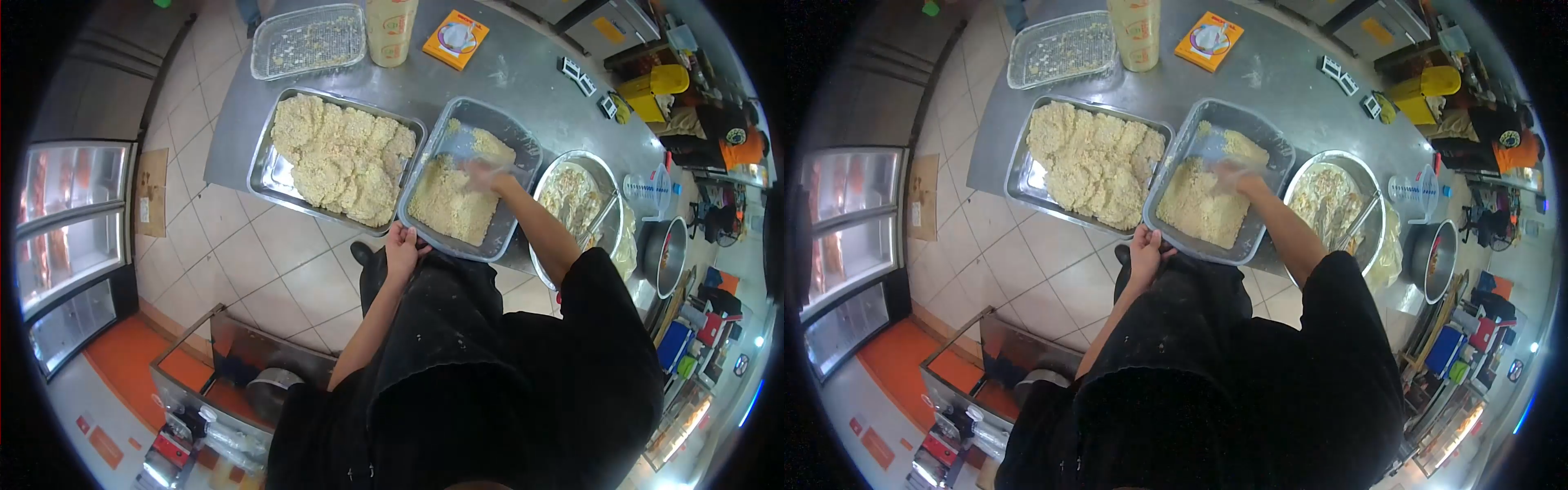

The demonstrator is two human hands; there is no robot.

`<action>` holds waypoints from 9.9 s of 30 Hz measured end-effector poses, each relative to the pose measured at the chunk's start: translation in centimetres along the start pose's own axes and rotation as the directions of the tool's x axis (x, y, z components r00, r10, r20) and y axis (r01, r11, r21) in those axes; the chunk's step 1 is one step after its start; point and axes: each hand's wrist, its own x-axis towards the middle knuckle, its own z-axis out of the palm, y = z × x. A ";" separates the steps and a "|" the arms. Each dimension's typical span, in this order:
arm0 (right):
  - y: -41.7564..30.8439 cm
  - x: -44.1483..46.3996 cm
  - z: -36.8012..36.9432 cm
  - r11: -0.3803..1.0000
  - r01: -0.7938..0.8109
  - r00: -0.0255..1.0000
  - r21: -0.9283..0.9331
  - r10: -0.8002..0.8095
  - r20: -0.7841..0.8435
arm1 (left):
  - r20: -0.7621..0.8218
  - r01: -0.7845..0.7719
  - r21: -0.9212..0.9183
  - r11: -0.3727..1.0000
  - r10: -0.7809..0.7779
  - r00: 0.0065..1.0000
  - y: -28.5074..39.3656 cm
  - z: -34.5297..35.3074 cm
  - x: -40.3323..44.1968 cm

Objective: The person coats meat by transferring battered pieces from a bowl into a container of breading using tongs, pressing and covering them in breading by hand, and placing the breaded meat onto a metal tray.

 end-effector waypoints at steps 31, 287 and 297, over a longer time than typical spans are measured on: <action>-28.3 3.9 -15.7 0.273 0.242 0.951 0.931 0.122 -0.283 | -0.691 -0.347 -0.272 0.898 0.069 0.720 -6.1 -31.3 -10.2; -1.4 -12.2 4.0 0.811 -0.300 0.836 0.503 0.477 -0.271 | 0.162 -0.019 0.181 0.983 -0.011 0.987 2.1 0.7 2.0; -14.0 -4.5 -0.1 -0.726 -0.006 0.885 0.688 0.317 0.342 | 0.155 -0.024 0.206 0.978 -0.009 0.988 1.8 0.6 2.5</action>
